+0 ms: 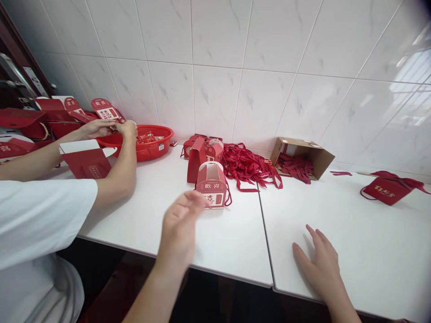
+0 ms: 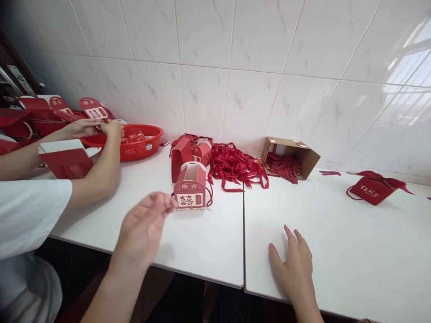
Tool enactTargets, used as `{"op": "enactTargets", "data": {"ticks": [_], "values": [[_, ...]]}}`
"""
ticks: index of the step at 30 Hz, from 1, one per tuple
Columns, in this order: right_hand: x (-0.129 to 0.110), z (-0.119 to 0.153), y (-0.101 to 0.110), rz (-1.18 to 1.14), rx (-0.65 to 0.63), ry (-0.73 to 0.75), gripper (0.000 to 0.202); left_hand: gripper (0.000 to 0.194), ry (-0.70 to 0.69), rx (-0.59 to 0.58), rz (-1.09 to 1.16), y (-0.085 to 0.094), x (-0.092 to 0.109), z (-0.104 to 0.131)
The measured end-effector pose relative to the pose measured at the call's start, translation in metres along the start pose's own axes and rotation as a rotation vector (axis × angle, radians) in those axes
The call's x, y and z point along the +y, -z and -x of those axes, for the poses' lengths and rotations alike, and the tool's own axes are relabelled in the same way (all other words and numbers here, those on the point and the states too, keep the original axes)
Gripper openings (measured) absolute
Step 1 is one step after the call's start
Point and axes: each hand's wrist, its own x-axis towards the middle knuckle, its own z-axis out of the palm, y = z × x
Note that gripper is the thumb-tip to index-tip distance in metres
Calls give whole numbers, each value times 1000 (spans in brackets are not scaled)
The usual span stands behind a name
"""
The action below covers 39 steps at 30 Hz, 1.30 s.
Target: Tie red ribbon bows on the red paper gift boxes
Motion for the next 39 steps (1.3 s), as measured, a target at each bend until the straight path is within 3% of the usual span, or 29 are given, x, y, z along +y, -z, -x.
{"op": "enactTargets", "data": {"ticks": [3,7,10,13,18,21,24,26,28,32,35,39], "values": [[-1,1,2,19,-18,20,62,25,-153,260,-167,26,-6,-45],[0,0,2,22,-30,10,61,23,-283,348,-531,54,-11,-83],[-3,-3,1,13,-104,-9,55,22,-339,270,-701,58,-14,-101],[-21,-11,4,-22,-272,24,52,25,-374,140,-740,47,-22,-119],[-80,-48,12,31,-597,350,43,37,-485,-116,-733,32,-36,-133],[-109,-88,-1,98,-594,371,34,48,-609,-395,-755,35,-41,-127],[-125,-124,-24,119,-547,403,41,43,-698,-624,-820,39,-46,-120],[-131,-138,-40,118,-570,465,44,42,-688,-647,-825,41,-49,-117],[-136,-145,-54,101,-608,522,34,35,-675,-618,-809,41,-52,-116],[-145,-151,-67,-9,-639,553,20,20,-710,-567,-876,39,-57,-115],[-153,-161,-58,-215,-688,570,22,16,-720,-551,-923,37,-63,-116],[-164,-178,-21,-610,-668,575,28,22,-727,-480,-971,30,-74,-119]]}}
